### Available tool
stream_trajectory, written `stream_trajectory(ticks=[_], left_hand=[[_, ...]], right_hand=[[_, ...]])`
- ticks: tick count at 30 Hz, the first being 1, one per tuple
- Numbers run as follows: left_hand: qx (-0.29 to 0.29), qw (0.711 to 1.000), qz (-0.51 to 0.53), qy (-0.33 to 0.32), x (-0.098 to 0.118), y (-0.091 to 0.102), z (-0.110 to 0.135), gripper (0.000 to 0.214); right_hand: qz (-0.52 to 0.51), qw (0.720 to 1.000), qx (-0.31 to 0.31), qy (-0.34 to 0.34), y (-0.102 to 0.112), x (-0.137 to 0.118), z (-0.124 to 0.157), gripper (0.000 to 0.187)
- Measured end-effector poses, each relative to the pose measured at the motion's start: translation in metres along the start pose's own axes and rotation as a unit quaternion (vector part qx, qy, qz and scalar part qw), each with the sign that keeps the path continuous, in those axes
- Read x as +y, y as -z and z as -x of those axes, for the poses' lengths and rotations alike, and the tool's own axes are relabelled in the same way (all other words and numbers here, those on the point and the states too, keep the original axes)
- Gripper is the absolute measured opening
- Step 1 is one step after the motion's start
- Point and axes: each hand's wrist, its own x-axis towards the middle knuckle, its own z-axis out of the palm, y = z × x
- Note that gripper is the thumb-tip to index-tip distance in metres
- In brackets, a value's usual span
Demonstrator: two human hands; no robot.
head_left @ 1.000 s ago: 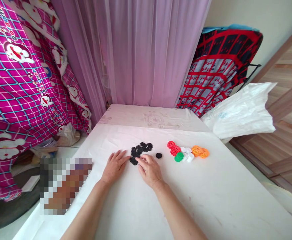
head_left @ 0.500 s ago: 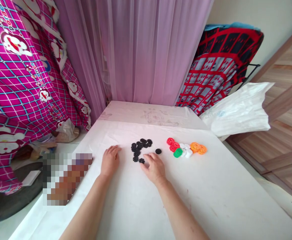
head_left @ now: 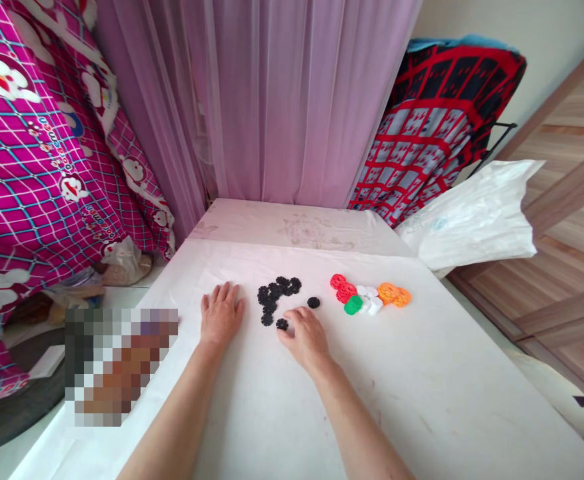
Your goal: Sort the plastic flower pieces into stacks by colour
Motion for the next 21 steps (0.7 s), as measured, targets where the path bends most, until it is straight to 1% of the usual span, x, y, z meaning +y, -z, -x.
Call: stream_trajectory(ticks=[4,8,11,13,16,18,21], left_hand=[[-0.001,1.000,0.002,-0.008,-0.002,0.000,0.002,0.046],[0.006,1.000,0.007,-0.019,-0.004,0.000,0.003,0.044],[0.007,1.000,0.015,-0.024,-0.005,-0.001,0.003,0.045],[0.008,0.999,0.021,-0.029,-0.006,-0.001,0.002,0.045],[0.012,0.999,0.018,-0.035,-0.009,-0.003,0.001,0.045],[0.016,0.999,0.015,-0.037,-0.010,-0.004,0.000,0.045],[0.019,0.999,0.012,-0.041,-0.011,-0.004,0.000,0.045]], right_hand=[[-0.003,1.000,0.001,0.006,-0.001,0.001,0.001,0.013],[-0.009,0.999,0.034,0.014,-0.008,0.004,0.005,0.011],[-0.056,0.996,0.068,0.012,-0.008,0.016,0.006,0.013],[-0.081,0.990,0.111,-0.014,-0.003,0.031,0.003,0.014],[-0.076,0.978,0.181,-0.070,0.007,0.055,-0.005,0.017],[-0.064,0.974,0.197,-0.096,0.012,0.067,-0.011,0.017],[-0.054,0.975,0.187,-0.109,0.010,0.074,-0.019,0.016]])
